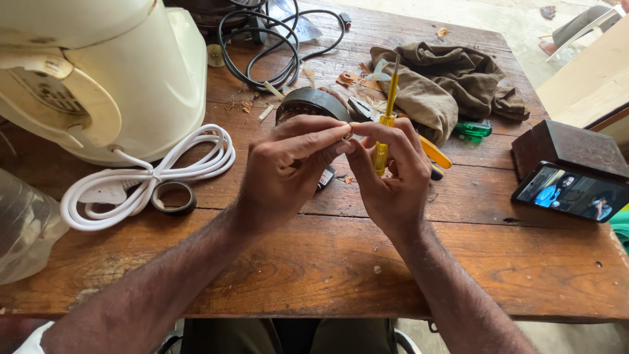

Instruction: The person uses a yellow-handled screwdriver to scrape and clean the interior of a cylindrical motor component, removing debris from the copper windings. The person then handles a small white piece of material with both hands.

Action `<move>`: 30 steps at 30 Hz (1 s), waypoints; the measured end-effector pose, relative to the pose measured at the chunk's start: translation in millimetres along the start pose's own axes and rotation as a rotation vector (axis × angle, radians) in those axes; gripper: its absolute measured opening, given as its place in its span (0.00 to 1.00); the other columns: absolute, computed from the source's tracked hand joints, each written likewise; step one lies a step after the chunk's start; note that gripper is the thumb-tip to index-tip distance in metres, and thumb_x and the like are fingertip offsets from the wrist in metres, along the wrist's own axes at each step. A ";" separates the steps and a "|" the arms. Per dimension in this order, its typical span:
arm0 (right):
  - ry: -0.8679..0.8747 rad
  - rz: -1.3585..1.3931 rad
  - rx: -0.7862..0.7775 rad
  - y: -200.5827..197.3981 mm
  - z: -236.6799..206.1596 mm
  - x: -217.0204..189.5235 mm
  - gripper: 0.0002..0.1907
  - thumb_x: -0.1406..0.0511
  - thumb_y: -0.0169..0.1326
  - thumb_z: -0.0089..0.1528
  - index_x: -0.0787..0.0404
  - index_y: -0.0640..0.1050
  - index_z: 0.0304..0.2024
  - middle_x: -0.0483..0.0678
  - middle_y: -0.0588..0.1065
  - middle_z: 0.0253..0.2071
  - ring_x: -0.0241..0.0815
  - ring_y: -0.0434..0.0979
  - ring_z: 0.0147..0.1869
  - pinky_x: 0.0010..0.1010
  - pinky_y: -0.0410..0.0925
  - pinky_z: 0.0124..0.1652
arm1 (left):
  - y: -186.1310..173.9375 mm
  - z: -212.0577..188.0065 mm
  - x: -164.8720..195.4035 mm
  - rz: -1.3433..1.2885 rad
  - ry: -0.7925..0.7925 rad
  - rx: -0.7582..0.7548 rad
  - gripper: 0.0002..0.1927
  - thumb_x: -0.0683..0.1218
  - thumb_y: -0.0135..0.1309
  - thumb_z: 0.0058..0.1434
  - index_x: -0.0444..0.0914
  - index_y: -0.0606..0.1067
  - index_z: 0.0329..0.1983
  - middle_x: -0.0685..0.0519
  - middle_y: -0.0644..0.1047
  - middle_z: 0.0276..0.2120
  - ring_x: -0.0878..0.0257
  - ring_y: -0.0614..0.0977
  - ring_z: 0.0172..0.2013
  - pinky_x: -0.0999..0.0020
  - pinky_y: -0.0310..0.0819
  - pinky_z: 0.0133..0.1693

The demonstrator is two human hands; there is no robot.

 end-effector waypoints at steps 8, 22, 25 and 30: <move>0.014 -0.041 -0.002 0.0 0.7 0.1 0.11 0.67 0.63 0.69 0.61 0.79 0.53 0.42 0.69 0.41 0.25 0.69 0.36 0.17 0.63 0.33 | 0.5 0.8 0.2 0.007 -0.033 0.006 0.11 0.39 0.61 0.69 0.35 0.80 0.54 0.46 0.83 0.51 0.60 0.87 0.50 0.70 0.86 0.51; -0.012 -0.074 -0.009 0.5 1.7 -1.8 0.07 0.68 0.61 0.71 0.61 0.79 0.51 0.43 0.70 0.39 0.30 0.69 0.40 0.23 0.63 0.36 | -1.4 -0.1 -3.8 -0.051 -0.101 -0.015 0.13 0.39 0.58 0.71 0.35 0.79 0.57 0.47 0.82 0.52 0.63 0.85 0.51 0.72 0.85 0.51; -0.015 -0.034 -0.025 0.9 2.2 -1.7 0.06 0.69 0.59 0.72 0.61 0.78 0.51 0.44 0.72 0.42 0.31 0.73 0.43 0.23 0.66 0.39 | -2.4 -0.6 -5.1 -0.062 -0.113 -0.028 0.12 0.39 0.58 0.71 0.34 0.79 0.57 0.47 0.82 0.52 0.63 0.85 0.51 0.72 0.85 0.51; -0.022 -0.047 -0.026 0.1 2.2 -0.8 0.06 0.68 0.59 0.72 0.61 0.79 0.51 0.44 0.73 0.41 0.32 0.75 0.43 0.22 0.70 0.39 | -1.3 -0.7 -4.7 -0.085 -0.106 -0.030 0.11 0.38 0.59 0.71 0.34 0.79 0.56 0.47 0.82 0.52 0.64 0.85 0.51 0.74 0.85 0.50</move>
Point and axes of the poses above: each hand's wrist, its own z-axis towards the middle knuckle, its own y-axis out of the palm, x = y × z, the point moved 1 cm from there along z, towards the middle knuckle
